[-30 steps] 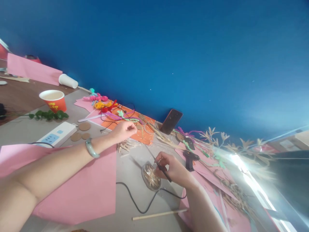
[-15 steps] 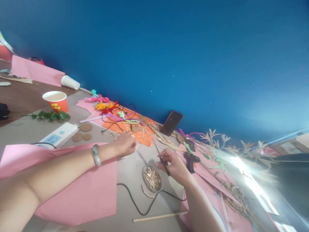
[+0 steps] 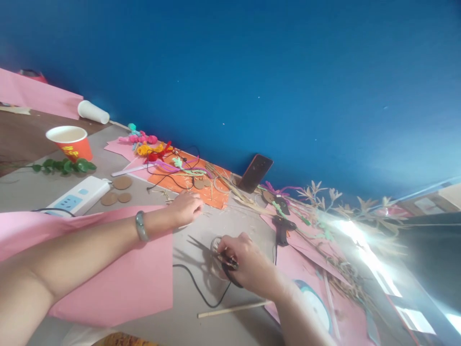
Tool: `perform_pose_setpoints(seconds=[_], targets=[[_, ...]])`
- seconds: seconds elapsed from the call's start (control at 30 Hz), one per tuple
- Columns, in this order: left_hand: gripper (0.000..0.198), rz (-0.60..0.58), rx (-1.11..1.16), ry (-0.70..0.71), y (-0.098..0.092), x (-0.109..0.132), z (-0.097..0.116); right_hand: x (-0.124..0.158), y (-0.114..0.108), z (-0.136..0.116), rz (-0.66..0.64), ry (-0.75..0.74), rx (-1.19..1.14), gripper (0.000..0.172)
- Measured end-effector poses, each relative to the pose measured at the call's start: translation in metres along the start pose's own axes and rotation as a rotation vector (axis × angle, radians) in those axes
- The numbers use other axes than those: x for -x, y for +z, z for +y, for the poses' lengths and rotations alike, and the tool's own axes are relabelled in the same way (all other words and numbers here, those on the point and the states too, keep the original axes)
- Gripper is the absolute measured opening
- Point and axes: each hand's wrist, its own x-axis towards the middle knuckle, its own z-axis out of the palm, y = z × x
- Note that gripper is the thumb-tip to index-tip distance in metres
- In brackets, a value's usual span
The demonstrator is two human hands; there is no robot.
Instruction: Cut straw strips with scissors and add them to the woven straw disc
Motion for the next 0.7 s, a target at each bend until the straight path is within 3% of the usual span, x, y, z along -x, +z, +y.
perform_pose_setpoints(seconds=[0.43, 0.7], targets=[[0.011, -0.045, 0.119, -0.099, -0.005, -0.006, -0.008, -0.009, 0.023, -0.026, -0.169, 0.021, 0.318, 0.022], [0.017, -0.034, 0.179, -0.036, -0.009, -0.003, 0.004, -0.002, 0.004, -0.008, -0.04, 0.074, 0.214, 0.027]])
